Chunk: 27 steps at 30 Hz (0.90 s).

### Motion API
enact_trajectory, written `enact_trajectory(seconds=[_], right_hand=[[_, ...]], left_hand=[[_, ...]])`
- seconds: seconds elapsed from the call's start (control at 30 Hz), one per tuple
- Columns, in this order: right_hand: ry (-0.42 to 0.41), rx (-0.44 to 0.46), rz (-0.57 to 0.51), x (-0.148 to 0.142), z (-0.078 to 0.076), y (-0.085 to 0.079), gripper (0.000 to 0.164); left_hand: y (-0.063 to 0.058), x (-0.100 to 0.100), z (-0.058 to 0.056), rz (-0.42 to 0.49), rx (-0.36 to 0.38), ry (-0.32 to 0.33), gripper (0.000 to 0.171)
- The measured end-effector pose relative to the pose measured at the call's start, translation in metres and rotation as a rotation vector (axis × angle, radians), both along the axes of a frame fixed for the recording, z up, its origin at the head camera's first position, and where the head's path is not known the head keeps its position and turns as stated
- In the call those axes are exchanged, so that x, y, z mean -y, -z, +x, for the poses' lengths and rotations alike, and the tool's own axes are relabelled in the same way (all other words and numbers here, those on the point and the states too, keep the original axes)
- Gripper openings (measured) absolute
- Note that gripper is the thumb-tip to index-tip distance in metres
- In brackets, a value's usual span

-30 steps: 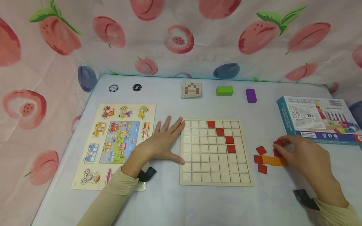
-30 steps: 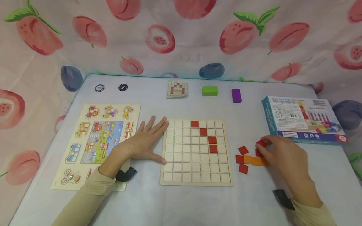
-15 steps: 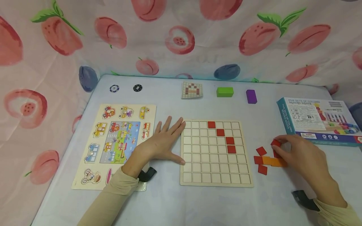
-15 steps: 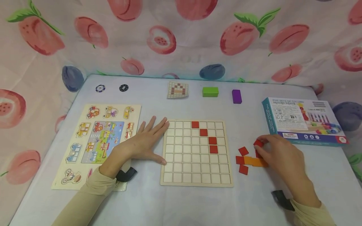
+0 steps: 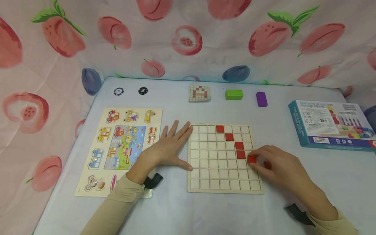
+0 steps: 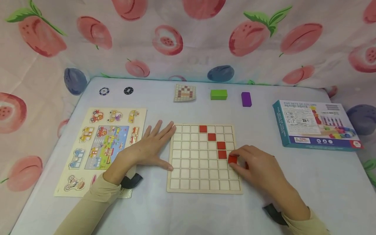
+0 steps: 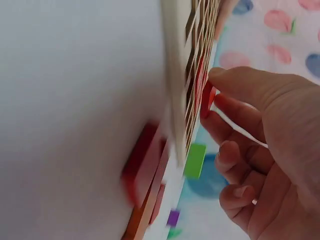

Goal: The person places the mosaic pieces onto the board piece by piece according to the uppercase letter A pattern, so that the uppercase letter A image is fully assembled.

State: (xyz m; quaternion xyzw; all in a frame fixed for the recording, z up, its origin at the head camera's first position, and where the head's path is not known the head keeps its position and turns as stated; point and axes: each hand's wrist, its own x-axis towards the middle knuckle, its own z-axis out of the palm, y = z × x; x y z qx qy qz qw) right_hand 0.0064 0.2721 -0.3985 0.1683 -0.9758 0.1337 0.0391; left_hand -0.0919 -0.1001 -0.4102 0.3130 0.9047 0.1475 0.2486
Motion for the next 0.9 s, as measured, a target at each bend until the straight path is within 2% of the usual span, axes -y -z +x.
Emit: enact_trajectory(seconds=[0.1,0.2,0.5,0.7,0.9], right_hand=[[-0.089,-0.052,-0.014,0.011,0.000,0.002,0.032],[-0.139,-0.074,-0.017,0.018,-0.001,0.006,0.030],[-0.160,-0.066,0.000,0.024,-0.001,0.009,0.021],[-0.130,-0.018,0.026,0.019,-0.001,0.005,0.020],[0.012,0.029,0.059,-0.002,-0.001,-0.006,0.026]], left_hand=[[-0.001,0.001,0.000,-0.003,0.000,0.001,0.139],[-0.001,0.001,0.000,-0.006,-0.004,0.005,0.139],[-0.001,0.000,-0.002,-0.028,-0.010,0.011,0.140],[-0.002,0.000,-0.001,-0.024,-0.007,0.011,0.139],[-0.002,0.000,-0.001,-0.020,-0.001,0.011,0.139]])
